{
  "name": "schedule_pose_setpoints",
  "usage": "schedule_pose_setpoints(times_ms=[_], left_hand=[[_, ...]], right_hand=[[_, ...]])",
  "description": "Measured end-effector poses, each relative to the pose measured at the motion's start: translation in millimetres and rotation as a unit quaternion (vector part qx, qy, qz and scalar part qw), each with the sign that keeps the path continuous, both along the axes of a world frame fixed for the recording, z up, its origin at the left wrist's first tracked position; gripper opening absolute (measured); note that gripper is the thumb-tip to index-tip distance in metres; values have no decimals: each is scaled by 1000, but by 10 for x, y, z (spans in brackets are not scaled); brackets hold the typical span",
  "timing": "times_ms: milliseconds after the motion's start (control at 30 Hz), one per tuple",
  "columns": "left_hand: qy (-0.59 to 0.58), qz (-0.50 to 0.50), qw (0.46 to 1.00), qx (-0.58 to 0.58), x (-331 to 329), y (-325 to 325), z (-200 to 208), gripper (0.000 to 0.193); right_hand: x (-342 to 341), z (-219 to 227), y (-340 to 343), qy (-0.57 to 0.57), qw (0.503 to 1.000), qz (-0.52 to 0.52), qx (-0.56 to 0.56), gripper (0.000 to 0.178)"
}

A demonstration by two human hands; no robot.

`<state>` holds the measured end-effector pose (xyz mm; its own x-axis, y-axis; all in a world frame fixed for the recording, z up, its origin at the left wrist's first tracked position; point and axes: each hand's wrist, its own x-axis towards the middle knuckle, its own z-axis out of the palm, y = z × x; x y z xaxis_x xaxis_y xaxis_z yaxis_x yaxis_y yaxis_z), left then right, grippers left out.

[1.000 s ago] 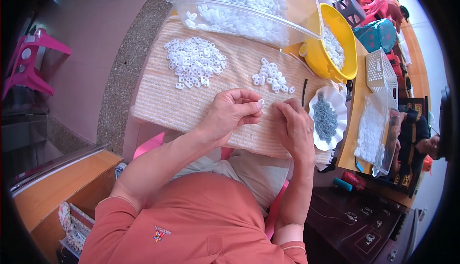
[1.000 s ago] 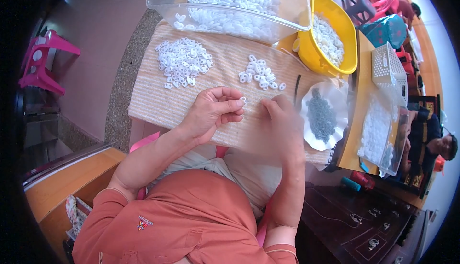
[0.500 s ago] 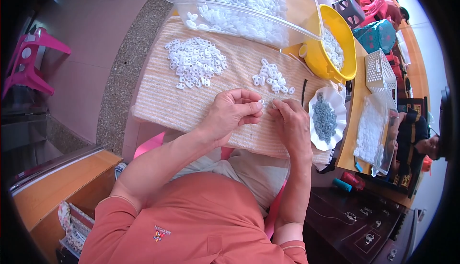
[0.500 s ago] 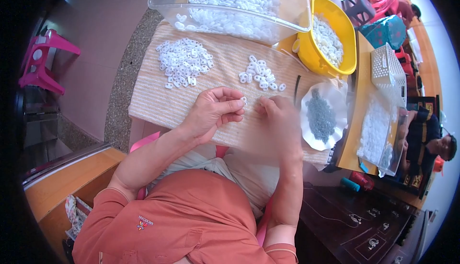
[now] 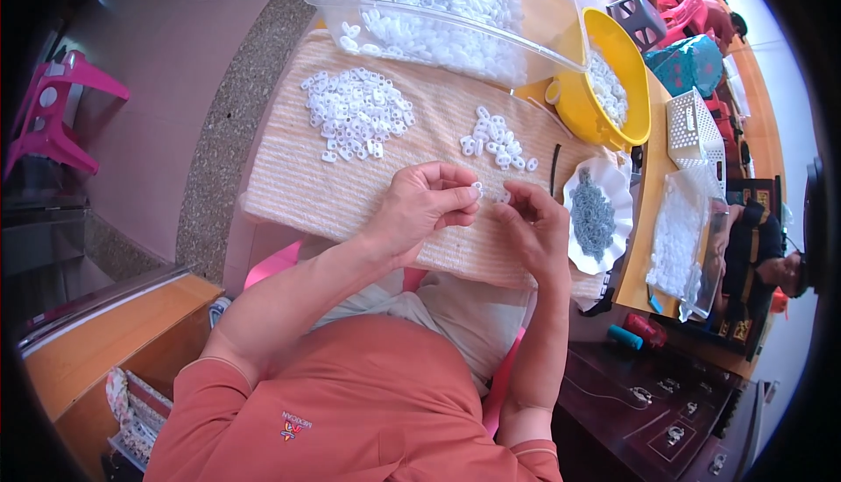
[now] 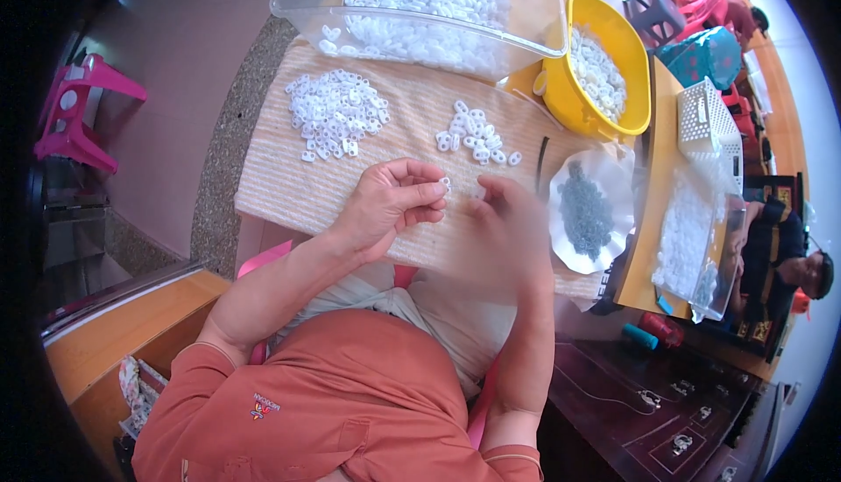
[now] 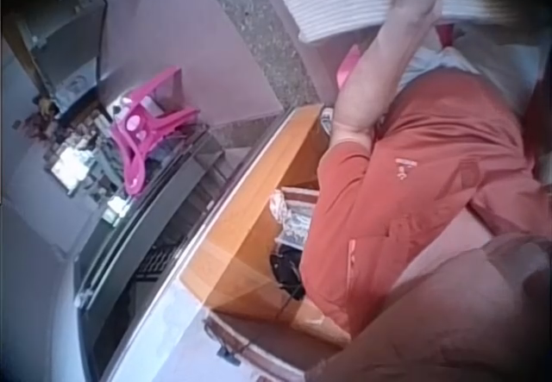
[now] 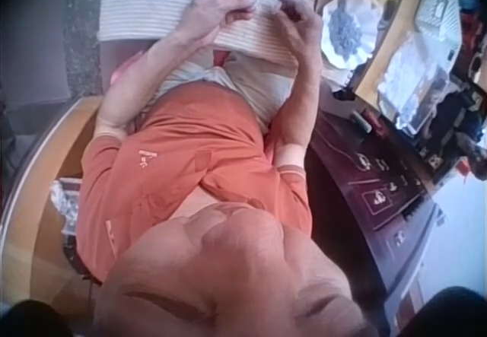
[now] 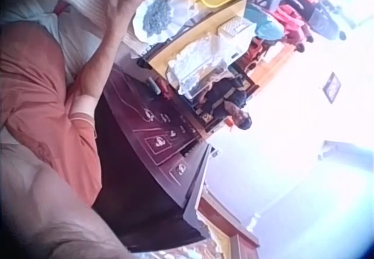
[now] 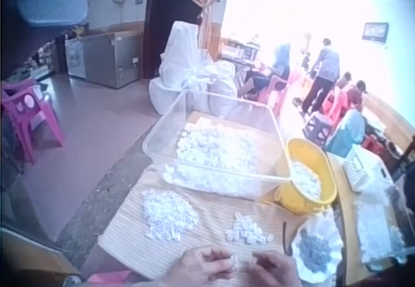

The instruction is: Assembling small white plastic components by hand at a workbench.

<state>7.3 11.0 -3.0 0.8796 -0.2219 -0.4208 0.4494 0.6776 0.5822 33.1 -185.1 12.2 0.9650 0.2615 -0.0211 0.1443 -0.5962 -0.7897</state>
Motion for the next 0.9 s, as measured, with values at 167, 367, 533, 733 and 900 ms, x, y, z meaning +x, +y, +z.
schedule_pose_setpoints(times_ms=[167,367,533,733,900], left_hand=[[-3,-10,1000,17,3,-14,-8,15],[-14,-15,999,29,7,-20,7,15],[-30,-22,997,68,3,-43,16,16],[-33,-29,996,75,10,-43,30,17],[-21,-30,996,81,14,-43,13,18]], right_hand=[[8,-129,-60,64,994,-21,89,27],[6,-109,-25,133,971,-30,196,31],[6,-108,-51,174,963,-34,203,35],[11,-149,-102,167,960,-15,223,37],[-2,-108,-61,209,947,-13,243,38]])
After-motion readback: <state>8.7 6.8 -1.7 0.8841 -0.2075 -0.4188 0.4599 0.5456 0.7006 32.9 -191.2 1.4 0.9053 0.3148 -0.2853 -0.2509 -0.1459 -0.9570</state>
